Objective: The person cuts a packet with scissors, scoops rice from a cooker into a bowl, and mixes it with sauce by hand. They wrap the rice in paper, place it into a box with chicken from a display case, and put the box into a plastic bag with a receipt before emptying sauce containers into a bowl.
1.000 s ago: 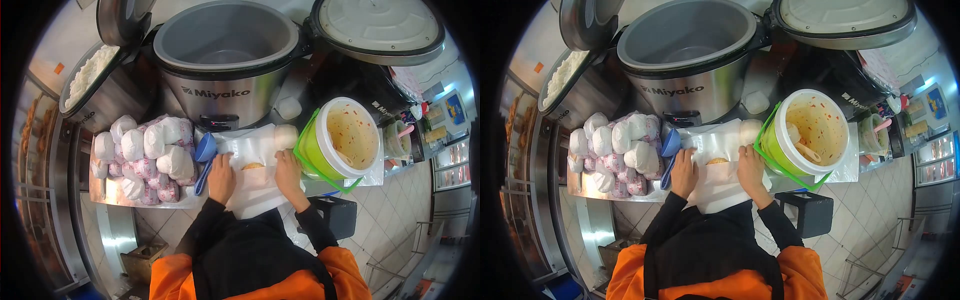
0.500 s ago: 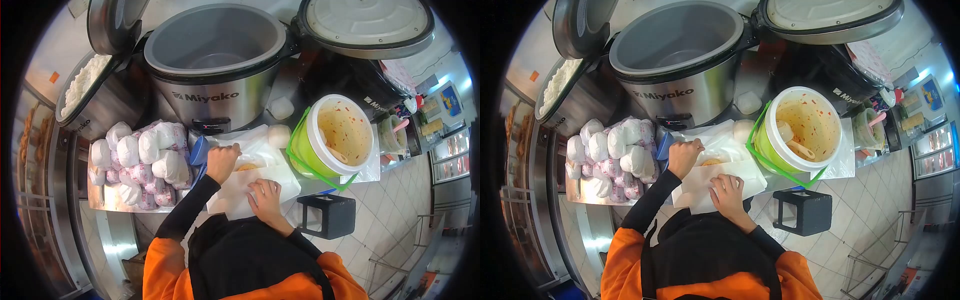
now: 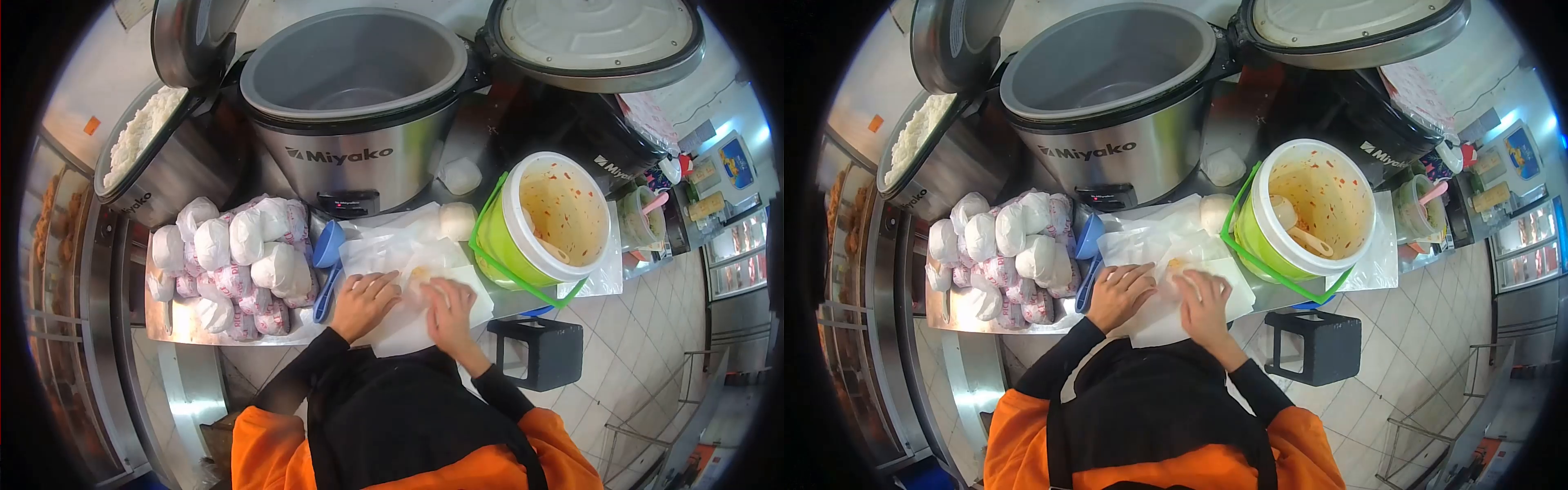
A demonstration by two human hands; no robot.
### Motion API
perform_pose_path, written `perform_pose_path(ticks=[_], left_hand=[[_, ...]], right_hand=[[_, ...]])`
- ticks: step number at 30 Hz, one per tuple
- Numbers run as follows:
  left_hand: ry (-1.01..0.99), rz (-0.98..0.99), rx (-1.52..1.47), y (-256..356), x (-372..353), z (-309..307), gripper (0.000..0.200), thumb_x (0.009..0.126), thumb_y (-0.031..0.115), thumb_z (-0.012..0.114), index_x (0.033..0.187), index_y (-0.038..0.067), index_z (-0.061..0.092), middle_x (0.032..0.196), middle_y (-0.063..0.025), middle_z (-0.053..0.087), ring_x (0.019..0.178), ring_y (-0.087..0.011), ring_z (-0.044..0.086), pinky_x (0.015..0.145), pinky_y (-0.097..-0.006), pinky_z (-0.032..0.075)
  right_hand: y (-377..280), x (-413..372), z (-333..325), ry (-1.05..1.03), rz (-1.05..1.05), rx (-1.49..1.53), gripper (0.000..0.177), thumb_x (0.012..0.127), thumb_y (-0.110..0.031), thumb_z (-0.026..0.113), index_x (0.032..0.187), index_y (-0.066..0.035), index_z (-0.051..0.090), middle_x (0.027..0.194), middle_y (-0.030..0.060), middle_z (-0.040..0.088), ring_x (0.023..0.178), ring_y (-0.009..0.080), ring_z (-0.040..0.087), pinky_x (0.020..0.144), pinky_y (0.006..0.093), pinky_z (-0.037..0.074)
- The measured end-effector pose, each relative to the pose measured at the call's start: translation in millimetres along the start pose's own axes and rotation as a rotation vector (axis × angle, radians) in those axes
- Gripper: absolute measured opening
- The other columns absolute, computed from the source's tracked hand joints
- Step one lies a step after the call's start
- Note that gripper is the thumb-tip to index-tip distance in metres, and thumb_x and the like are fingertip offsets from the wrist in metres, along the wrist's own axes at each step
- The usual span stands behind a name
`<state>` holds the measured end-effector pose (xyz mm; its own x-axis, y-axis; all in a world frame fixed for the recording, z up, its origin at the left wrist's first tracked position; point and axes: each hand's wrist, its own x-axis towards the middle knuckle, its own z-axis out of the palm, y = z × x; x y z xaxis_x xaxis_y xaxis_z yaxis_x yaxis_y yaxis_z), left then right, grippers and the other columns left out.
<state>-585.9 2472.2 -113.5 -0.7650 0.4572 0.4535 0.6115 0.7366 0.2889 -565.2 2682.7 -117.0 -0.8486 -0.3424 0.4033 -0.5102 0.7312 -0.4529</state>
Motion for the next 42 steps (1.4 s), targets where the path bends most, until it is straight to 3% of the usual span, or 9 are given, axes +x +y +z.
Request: perform_pose_path(ticks=[6,12,14,17,21,24,29,39,42], left_hand=[[0.05,-0.02,-0.05,-18,17,-7,0.024,0.078,0.018,0.07,0.1,0.014,0.063,0.102,-0.003,0.063,0.099,-0.0263,0.06,0.084,-0.0447,0.046],[-0.218,-0.413,-0.134,-40,15,-38,0.032,0.076,0.023,0.071,0.108,0.019,0.066,0.082,-0.0039,0.06,0.083,-0.0262,0.063,0.069,-0.0407,0.05],[-0.137,-0.192,-0.004,-30,20,-51,0.026,0.077,0.021,0.07,0.103,0.018,0.069,0.082,-0.0044,0.061,0.081,-0.027,0.063,0.068,-0.039,0.05],[0.057,-0.091,-0.142,-24,18,-33,0.027,0.077,0.017,0.068,0.103,0.019,0.07,0.093,-0.0052,0.066,0.083,-0.0265,0.064,0.072,-0.0364,0.051],[-0.236,-0.064,-0.256,-16,-3,-15,0.034,0.077,0.01,0.063,0.111,0.013,0.068,0.127,-0.0071,0.059,0.108,-0.0222,0.061,0.092,-0.0365,0.049],[-0.092,0.185,-0.009,-8,-26,-3,0.037,0.079,0.009,0.061,0.116,0.01,0.064,0.128,-0.0061,0.059,0.118,-0.02,0.056,0.099,-0.0389,0.045],[-0.054,0.21,0.078,-4,-31,-7,0.038,0.079,0.018,0.065,0.117,0.01,0.063,0.125,-0.0043,0.06,0.121,-0.0189,0.054,0.102,-0.04,0.042],[-0.035,-0.009,-0.011,0,-53,7,0.024,0.077,0.025,0.073,0.094,0.01,0.066,0.092,-0.0038,0.068,0.091,-0.0187,0.064,0.086,-0.0351,0.048],[-0.246,-0.471,-0.079,12,-23,0,0.03,0.073,0.022,0.077,0.097,0.011,0.063,0.091,-0.0053,0.067,0.082,-0.0213,0.065,0.08,-0.0353,0.047]], right_hand=[[30,76,-15,-0.005,-0.152,-0.339,0.046,0.074,-0.004,0.057,0.12,-0.009,0.058,0.118,0.0061,0.055,0.114,0.0259,0.049,0.095,0.0464,0.032],[34,49,-23,-0.195,-0.003,-0.297,0.042,0.077,-0.005,0.057,0.119,-0.005,0.058,0.112,0.0073,0.056,0.105,0.0252,0.053,0.088,0.0438,0.041],[11,34,-28,0.064,0.003,-0.114,0.038,0.08,-0.009,0.059,0.117,-0.003,0.058,0.119,0.0091,0.055,0.114,0.0245,0.052,0.093,0.0468,0.042],[4,3,-18,-0.177,-0.411,-0.096,0.038,0.083,-0.014,0.06,0.119,-0.002,0.057,0.128,0.0107,0.052,0.125,0.0242,0.047,0.103,0.0473,0.036],[3,-3,6,-0.256,-0.311,-0.022,0.052,0.079,-0.014,0.062,0.129,-0.006,0.052,0.135,0.0095,0.049,0.129,0.0233,0.044,0.105,0.0443,0.033],[6,1,-6,0.014,-0.397,-0.111,0.05,0.077,-0.011,0.061,0.126,-0.008,0.055,0.133,0.0062,0.052,0.125,0.0217,0.047,0.1,0.0438,0.034],[30,35,-13,-0.082,-0.3,-0.407,0.038,0.078,-0.01,0.058,0.116,-0.009,0.062,0.126,0.0021,0.057,0.118,0.0212,0.051,0.098,0.0467,0.03],[80,11,-7,-0.272,-0.475,-0.101,0.036,0.079,-0.01,0.062,0.113,0.0,0.059,0.121,0.0115,0.055,0.11,0.0275,0.056,0.087,0.04,0.046],[65,45,-9,-0.493,-0.178,0.056,0.038,0.075,-0.005,0.066,0.111,0.001,0.058,0.109,0.0155,0.056,0.104,0.0323,0.059,0.081,0.0416,0.05]])
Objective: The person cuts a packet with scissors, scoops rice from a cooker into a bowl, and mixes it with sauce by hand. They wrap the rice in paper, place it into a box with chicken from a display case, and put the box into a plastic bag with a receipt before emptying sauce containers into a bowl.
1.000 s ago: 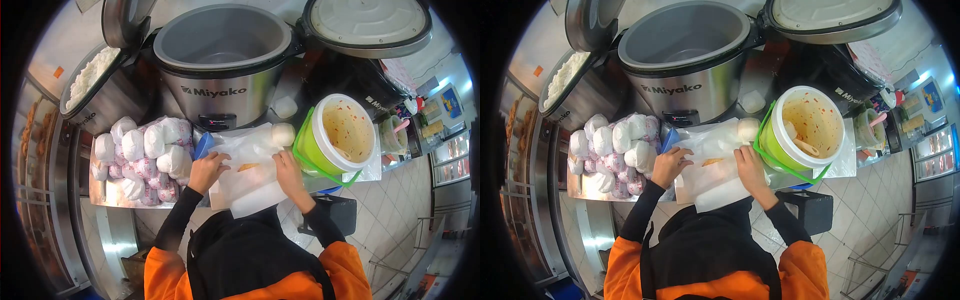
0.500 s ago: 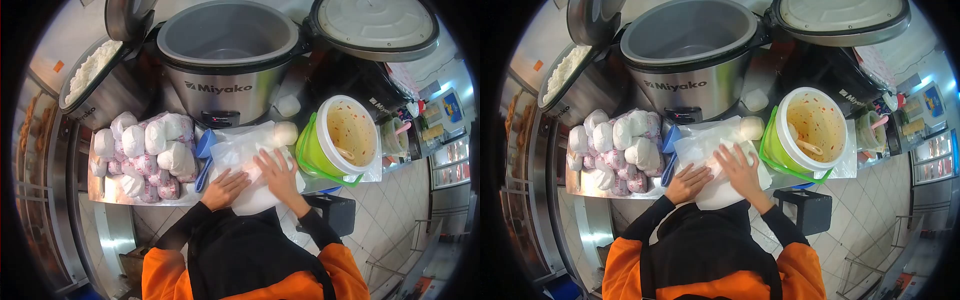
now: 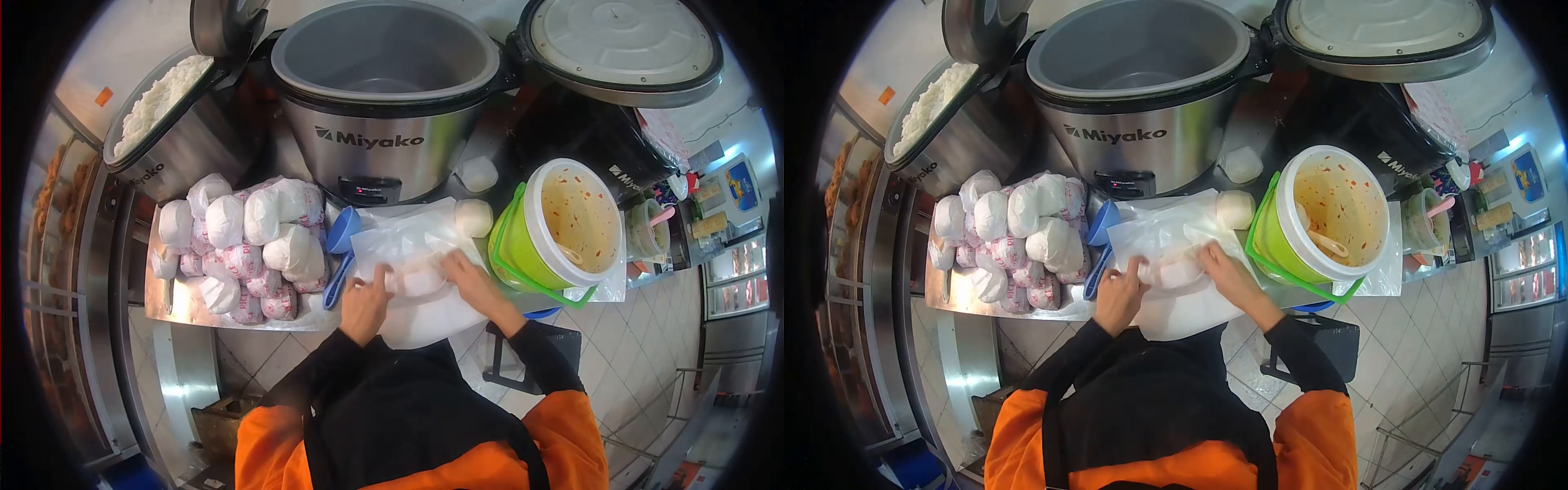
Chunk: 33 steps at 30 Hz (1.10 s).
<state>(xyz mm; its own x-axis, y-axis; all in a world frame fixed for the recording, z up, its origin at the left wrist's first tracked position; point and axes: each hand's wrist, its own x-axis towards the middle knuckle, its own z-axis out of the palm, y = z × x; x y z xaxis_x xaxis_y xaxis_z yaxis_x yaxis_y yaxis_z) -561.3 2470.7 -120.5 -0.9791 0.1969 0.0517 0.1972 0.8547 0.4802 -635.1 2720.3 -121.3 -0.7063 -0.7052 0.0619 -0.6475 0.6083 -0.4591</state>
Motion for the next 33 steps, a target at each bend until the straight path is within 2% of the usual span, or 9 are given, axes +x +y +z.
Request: perform_pose_path(ticks=[3,5,8,12,16,25,26,28,33], left_hand=[[0.278,-0.004,0.369,13,30,-9,0.038,0.065,0.023,0.079,0.096,0.01,0.06,0.089,-0.0056,0.058,0.088,-0.0197,0.062,0.073,-0.036,0.047],[0.18,-0.045,0.285,4,35,6,0.037,0.066,0.022,0.078,0.095,0.01,0.059,0.087,-0.0057,0.058,0.087,-0.0202,0.063,0.07,-0.0363,0.048],[0.126,-0.071,0.183,7,23,14,0.031,0.069,0.019,0.074,0.094,0.009,0.059,0.086,-0.0056,0.059,0.083,-0.0208,0.064,0.064,-0.0355,0.051],[0.179,-0.076,0.186,11,-5,42,0.019,0.08,0.018,0.064,0.096,0.009,0.06,0.081,-0.0048,0.061,0.069,-0.0218,0.064,0.056,-0.035,0.05],[0.195,-0.046,0.318,21,-13,46,0.036,0.077,0.009,0.058,0.113,0.002,0.057,0.082,-0.0065,0.06,0.072,-0.0191,0.065,0.055,-0.0323,0.051],[0.227,-0.266,0.179,31,-8,37,0.015,0.084,0.017,0.06,0.094,0.007,0.057,0.075,-0.0074,0.062,0.063,-0.026,0.065,0.053,-0.0362,0.05],[0.23,-0.28,0.187,34,-8,37,0.015,0.084,0.017,0.06,0.094,0.007,0.057,0.075,-0.0074,0.062,0.063,-0.026,0.065,0.053,-0.0362,0.05],[0.241,-0.336,0.193,37,-6,37,0.013,0.087,0.019,0.058,0.093,0.007,0.057,0.074,-0.0072,0.063,0.061,-0.0275,0.064,0.053,-0.0369,0.05],[0.24,-0.432,0.161,41,-7,41,0.033,0.08,0.029,0.067,0.1,0.006,0.057,0.078,-0.0102,0.063,0.063,-0.0294,0.064,0.054,-0.0386,0.05]], right_hand=[[-20,38,-19,0.065,0.213,0.047,0.034,0.071,-0.003,0.068,0.103,0.0,0.057,0.098,0.0164,0.055,0.095,0.0349,0.06,0.076,0.0431,0.05],[-6,50,-11,0.02,0.156,-0.226,0.028,0.069,-0.002,0.069,0.094,-0.001,0.056,0.097,0.0158,0.055,0.091,0.0354,0.059,0.071,0.0413,0.05],[-16,25,12,0.218,0.295,-0.13,0.02,0.07,-0.002,0.068,0.085,-0.002,0.055,0.096,0.0127,0.055,0.09,0.0313,0.059,0.071,0.0413,0.05],[-16,-21,59,0.42,0.132,-0.2,0.032,0.073,-0.004,0.062,0.104,-0.001,0.061,0.107,0.0098,0.055,0.096,0.0286,0.054,0.08,0.043,0.046],[-39,-32,57,0.446,0.177,-0.343,0.045,0.076,-0.004,0.059,0.122,-0.002,0.059,0.117,0.0066,0.053,0.101,0.0281,0.049,0.088,0.0421,0.041],[-7,15,41,0.602,-0.046,-0.261,0.033,0.078,-0.022,0.068,0.11,-0.014,0.067,0.106,0.0001,0.056,0.093,0.0214,0.049,0.077,0.0376,0.033],[-6,15,41,0.6,-0.058,-0.248,0.033,0.078,-0.022,0.068,0.11,-0.014,0.067,0.106,0.0001,0.056,0.093,0.0214,0.049,0.077,0.0376,0.033],[-6,16,43,0.322,0.143,-0.241,0.038,0.08,-0.021,0.066,0.117,-0.013,0.063,0.108,0.0014,0.054,0.097,0.0217,0.048,0.08,0.0394,0.032],[-41,23,35,0.331,0.201,-0.311,0.049,0.081,-0.014,0.061,0.129,-0.011,0.053,0.114,0.0033,0.051,0.107,0.0221,0.044,0.086,0.0428,0.029]])
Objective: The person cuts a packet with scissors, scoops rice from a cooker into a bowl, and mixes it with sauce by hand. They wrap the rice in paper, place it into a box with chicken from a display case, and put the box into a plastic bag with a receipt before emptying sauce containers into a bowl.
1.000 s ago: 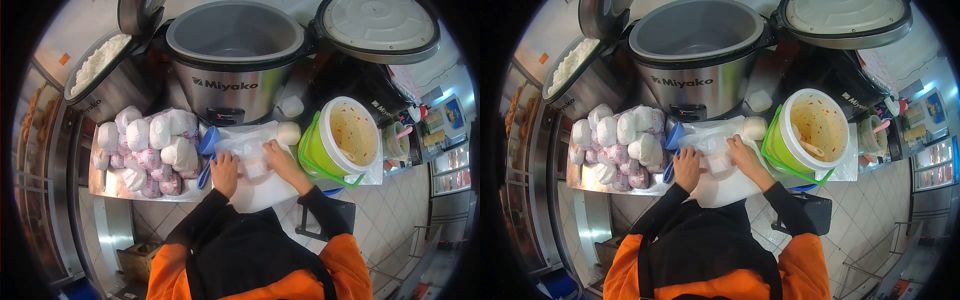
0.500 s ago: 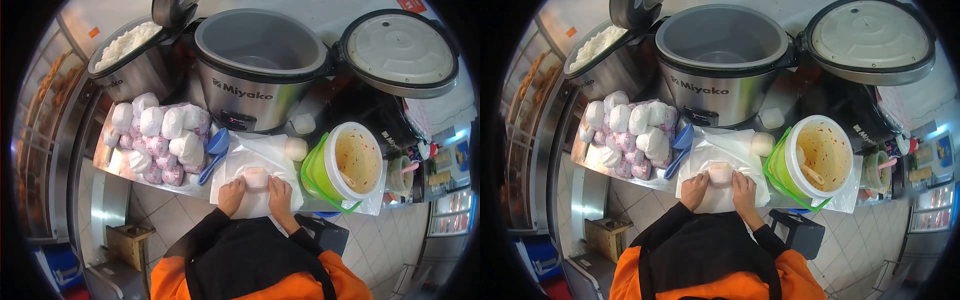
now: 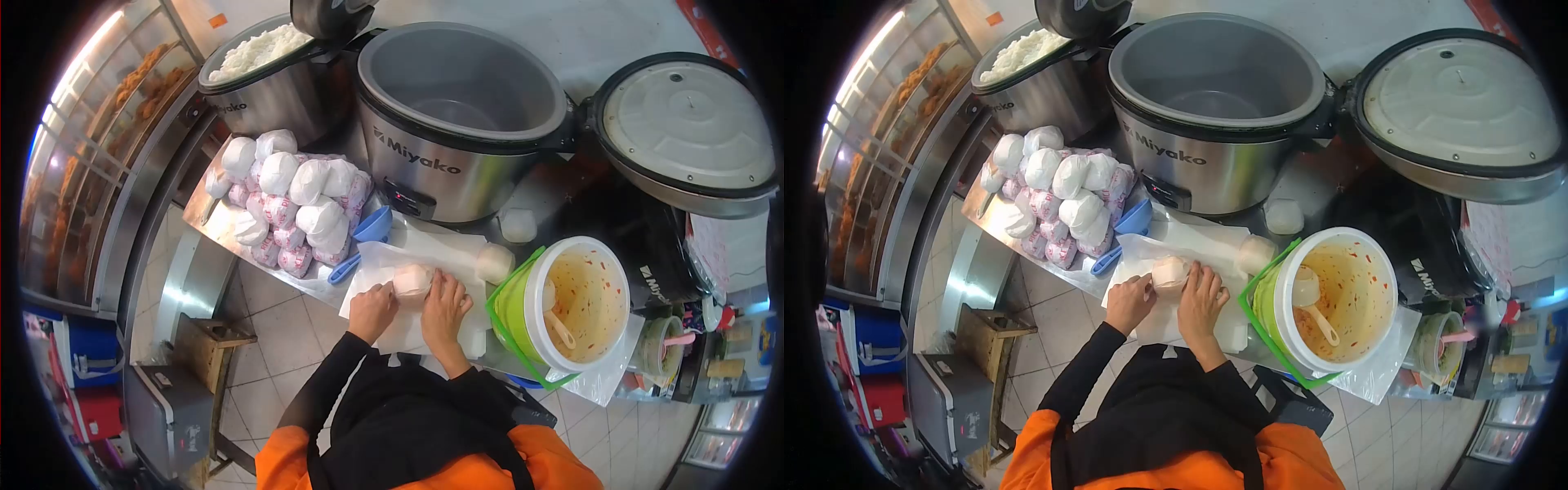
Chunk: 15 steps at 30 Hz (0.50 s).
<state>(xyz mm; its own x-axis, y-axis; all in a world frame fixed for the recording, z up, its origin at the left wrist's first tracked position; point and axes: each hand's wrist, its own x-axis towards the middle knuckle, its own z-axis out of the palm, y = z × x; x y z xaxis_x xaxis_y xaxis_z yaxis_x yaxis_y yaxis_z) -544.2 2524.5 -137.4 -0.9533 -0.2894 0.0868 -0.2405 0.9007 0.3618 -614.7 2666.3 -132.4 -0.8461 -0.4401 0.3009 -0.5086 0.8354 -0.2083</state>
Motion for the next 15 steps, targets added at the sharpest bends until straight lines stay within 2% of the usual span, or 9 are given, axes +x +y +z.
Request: perform_pose_path(ticks=[1,2,4,5,7,9,12,14,15], left_hand=[[-0.02,-0.019,-0.025,3,0,-5,0.045,0.076,0.034,0.071,0.107,0.005,0.057,0.08,-0.0112,0.063,0.063,-0.0299,0.064,0.054,-0.0387,0.051],[-0.017,-0.033,-0.021,11,1,-12,0.045,0.076,0.034,0.071,0.107,0.005,0.057,0.08,-0.0112,0.063,0.063,-0.0299,0.064,0.054,-0.0387,0.051],[-0.035,-0.142,0.039,33,2,-20,0.078,0.066,0.041,0.079,0.126,0.001,0.049,0.084,-0.013,0.062,0.063,-0.0306,0.064,0.054,-0.0386,0.051],[-0.037,-0.156,0.041,38,4,-19,0.078,0.066,0.041,0.079,0.126,0.001,0.049,0.084,-0.013,0.062,0.063,-0.0306,0.064,0.054,-0.0386,0.051],[-0.106,-0.182,0.109,44,14,-18,0.095,0.063,0.043,0.081,0.135,-0.003,0.04,0.084,-0.0128,0.062,0.062,-0.0299,0.064,0.054,-0.0368,0.051],[-0.087,-0.199,0.1,38,15,-7,0.091,0.062,0.043,0.081,0.133,0.0,0.044,0.081,-0.0135,0.062,0.063,-0.0308,0.064,0.054,-0.0361,0.051],[-0.004,-0.23,0.039,26,10,-4,0.088,0.062,0.048,0.081,0.131,0.004,0.048,0.083,-0.0119,0.066,0.062,-0.0257,0.065,0.054,-0.0348,0.05],[0.05,-0.312,-0.143,20,6,-4,0.082,0.064,0.044,0.081,0.128,0.005,0.051,0.084,-0.0112,0.068,0.065,-0.0225,0.067,0.055,-0.0336,0.051],[0.054,-0.313,-0.14,19,4,-2,0.082,0.064,0.044,0.081,0.128,0.005,0.051,0.084,-0.0112,0.068,0.065,-0.0225,0.067,0.055,-0.0336,0.051]], right_hand=[[-3,4,-2,0.061,-0.009,-0.042,0.052,0.08,-0.01,0.06,0.131,-0.01,0.051,0.114,0.0039,0.05,0.11,0.0225,0.042,0.087,0.0444,0.028],[-1,7,-2,0.057,-0.021,-0.034,0.052,0.08,-0.01,0.06,0.131,-0.01,0.051,0.114,0.0039,0.05,0.11,0.0225,0.042,0.087,0.0444,0.028],[8,7,-3,-0.019,-0.067,-0.016,0.053,0.081,-0.014,0.062,0.132,-0.007,0.049,0.116,0.0041,0.05,0.111,0.0241,0.043,0.089,0.0442,0.028],[16,5,1,-0.028,-0.076,-0.01,0.053,0.081,-0.014,0.062,0.132,-0.007,0.049,0.116,0.0041,0.05,0.111,0.0241,0.043,0.089,0.0442,0.028],[31,4,14,-0.106,-0.065,0.201,0.055,0.08,-0.013,0.063,0.133,-0.007,0.049,0.116,0.0057,0.049,0.111,0.025,0.043,0.092,0.0466,0.027],[28,6,11,-0.08,-0.078,0.183,0.054,0.08,-0.013,0.064,0.132,-0.005,0.05,0.115,0.007,0.05,0.11,0.0236,0.044,0.091,0.0456,0.03],[17,10,14,0.012,-0.143,0.296,0.05,0.08,-0.011,0.064,0.129,-0.006,0.055,0.112,0.0095,0.051,0.106,0.0273,0.046,0.089,0.0412,0.036],[5,12,23,-0.082,-0.002,0.785,0.048,0.082,-0.01,0.063,0.128,0.0,0.053,0.118,0.0134,0.049,0.109,0.0301,0.05,0.091,0.0403,0.041],[4,12,29,-0.08,-0.006,0.789,0.048,0.082,-0.01,0.063,0.128,0.0,0.053,0.118,0.0134,0.049,0.109,0.0301,0.05,0.091,0.0403,0.041]])
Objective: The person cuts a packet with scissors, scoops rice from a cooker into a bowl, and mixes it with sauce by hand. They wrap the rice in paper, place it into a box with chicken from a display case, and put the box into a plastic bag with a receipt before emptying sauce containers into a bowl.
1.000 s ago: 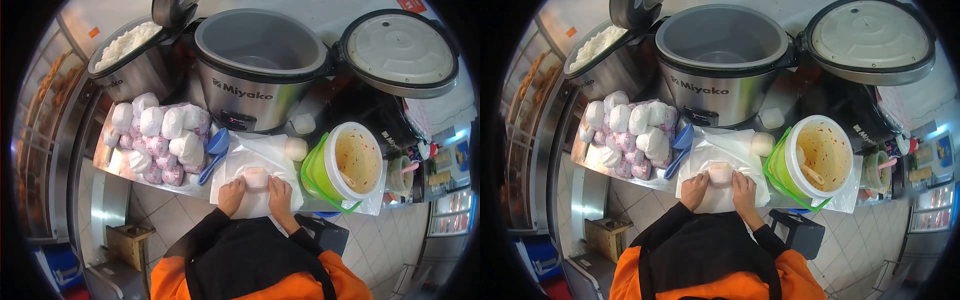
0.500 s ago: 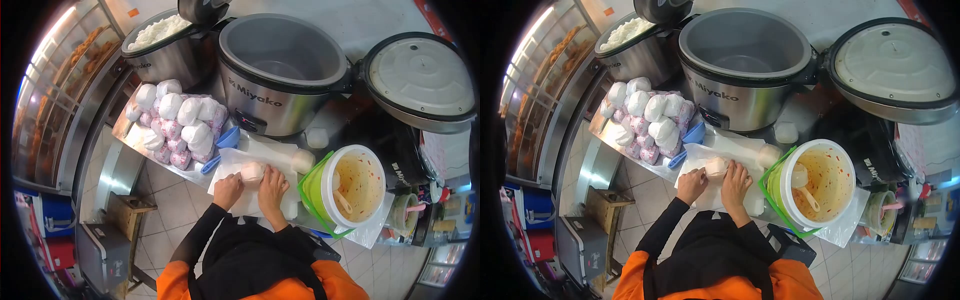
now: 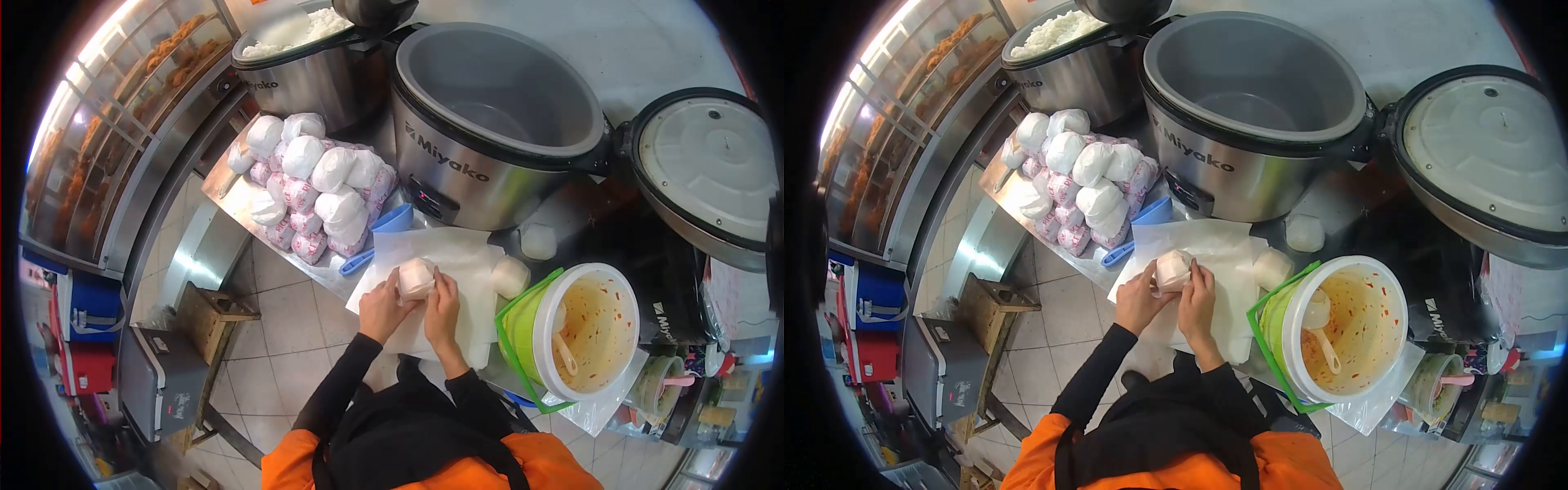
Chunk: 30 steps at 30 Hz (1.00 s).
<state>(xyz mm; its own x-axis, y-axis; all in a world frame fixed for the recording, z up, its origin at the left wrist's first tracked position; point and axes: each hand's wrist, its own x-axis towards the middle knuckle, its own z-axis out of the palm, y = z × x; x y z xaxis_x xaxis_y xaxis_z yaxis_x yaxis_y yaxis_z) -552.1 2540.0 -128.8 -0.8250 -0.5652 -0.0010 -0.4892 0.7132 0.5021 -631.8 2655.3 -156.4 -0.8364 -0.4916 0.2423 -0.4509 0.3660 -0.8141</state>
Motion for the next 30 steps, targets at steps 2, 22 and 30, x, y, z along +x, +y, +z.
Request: perform_pose_path(ticks=[2,22,30], left_hand=[[0.139,0.031,-0.054,-3,-6,7,0.079,0.066,0.041,0.081,0.129,0.005,0.05,0.084,-0.0093,0.068,0.068,-0.0208,0.067,0.057,-0.0326,0.051],[0.695,-0.416,-1.529,-145,-296,-123,0.052,0.1,0.036,0.046,0.14,0.006,0.035,0.127,-0.0068,0.048,0.123,-0.0174,0.043,0.103,-0.0314,0.034],[1.07,-0.766,-1.365,-232,-598,-136,0.056,0.096,0.045,0.05,0.133,0.004,0.04,0.118,-0.0055,0.053,0.115,-0.0174,0.049,0.095,-0.0304,0.04]], right_hand=[[-5,4,7,-0.008,0.287,0.594,0.047,0.085,-0.01,0.064,0.128,0.003,0.051,0.12,0.0169,0.05,0.109,0.0281,0.054,0.092,0.0366,0.044],[-253,-167,122,-1.127,-0.172,0.674,0.067,0.079,-0.014,0.077,0.136,-0.005,0.044,0.123,0.0124,0.048,0.114,0.0219,0.049,0.098,0.0328,0.041],[-348,-443,252,-1.992,0.39,0.499,0.043,0.098,-0.038,0.05,0.131,-0.01,0.044,0.111,0.0085,0.056,0.103,0.0183,0.056,0.084,0.0319,0.05]])
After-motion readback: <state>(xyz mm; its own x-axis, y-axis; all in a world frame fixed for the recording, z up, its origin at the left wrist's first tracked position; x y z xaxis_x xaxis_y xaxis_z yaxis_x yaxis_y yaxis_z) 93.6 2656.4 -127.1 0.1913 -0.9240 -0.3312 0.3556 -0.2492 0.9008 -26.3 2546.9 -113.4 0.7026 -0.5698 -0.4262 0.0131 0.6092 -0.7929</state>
